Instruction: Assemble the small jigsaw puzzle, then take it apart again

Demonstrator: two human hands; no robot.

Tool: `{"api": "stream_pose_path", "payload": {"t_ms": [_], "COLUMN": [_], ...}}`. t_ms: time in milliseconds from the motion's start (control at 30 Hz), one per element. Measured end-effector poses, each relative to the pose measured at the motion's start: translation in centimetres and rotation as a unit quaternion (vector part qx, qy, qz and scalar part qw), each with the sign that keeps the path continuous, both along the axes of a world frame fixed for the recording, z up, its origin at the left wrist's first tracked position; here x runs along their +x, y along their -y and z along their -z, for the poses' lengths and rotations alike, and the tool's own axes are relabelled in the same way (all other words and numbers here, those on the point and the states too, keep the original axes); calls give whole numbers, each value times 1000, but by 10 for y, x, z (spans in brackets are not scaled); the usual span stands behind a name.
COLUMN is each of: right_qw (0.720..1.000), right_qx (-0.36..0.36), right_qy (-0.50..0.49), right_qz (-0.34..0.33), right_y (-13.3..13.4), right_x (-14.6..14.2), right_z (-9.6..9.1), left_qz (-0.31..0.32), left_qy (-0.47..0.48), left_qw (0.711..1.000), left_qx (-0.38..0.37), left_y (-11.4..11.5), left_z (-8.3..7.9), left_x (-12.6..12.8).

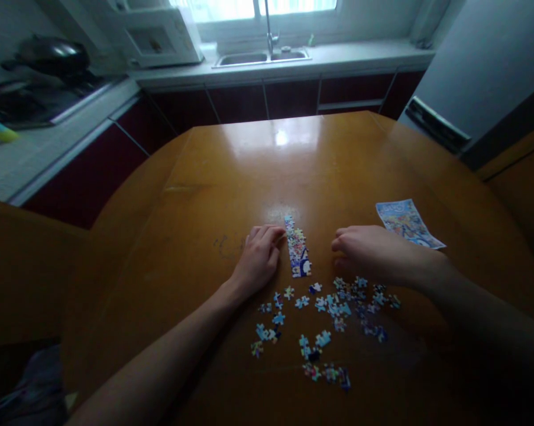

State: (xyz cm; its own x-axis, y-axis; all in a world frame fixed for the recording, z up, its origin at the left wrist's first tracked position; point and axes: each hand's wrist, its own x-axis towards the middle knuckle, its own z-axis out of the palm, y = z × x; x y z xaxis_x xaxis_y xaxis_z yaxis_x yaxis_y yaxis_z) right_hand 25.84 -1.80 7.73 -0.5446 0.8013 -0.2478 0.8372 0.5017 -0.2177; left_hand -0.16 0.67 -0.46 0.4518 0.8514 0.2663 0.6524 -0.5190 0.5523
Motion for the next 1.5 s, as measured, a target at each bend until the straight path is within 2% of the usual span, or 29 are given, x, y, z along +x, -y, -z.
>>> {"api": "stream_pose_path", "payload": {"t_ms": [233, 467, 633, 967, 1233, 1500], "right_qw": [999, 995, 992, 993, 989, 985], "right_qx": [-6, 34, 43, 29, 86, 113], "right_qy": [7, 6, 8, -17, -43, -67], "right_qz": [32, 97, 116, 117, 112, 113], "right_y": [-14, -29, -32, -32, -33, -34], "right_x": [13, 44, 55, 57, 49, 46], "right_z": [-1, -5, -9, -16, -32, -36], "left_qz": [-3, 0, 8, 10, 10, 10], "left_qy": [-4, -10, -15, -33, -40, -31], "left_qw": [1000, 1000, 1000, 999, 999, 999], "left_qx": [1, -1, -5, -5, -10, -5], "left_y": [0, 0, 1, 1, 1, 1], "left_z": [0, 1, -1, -1, -3, -2], "left_x": [0, 0, -1, -2, -1, -1]}}
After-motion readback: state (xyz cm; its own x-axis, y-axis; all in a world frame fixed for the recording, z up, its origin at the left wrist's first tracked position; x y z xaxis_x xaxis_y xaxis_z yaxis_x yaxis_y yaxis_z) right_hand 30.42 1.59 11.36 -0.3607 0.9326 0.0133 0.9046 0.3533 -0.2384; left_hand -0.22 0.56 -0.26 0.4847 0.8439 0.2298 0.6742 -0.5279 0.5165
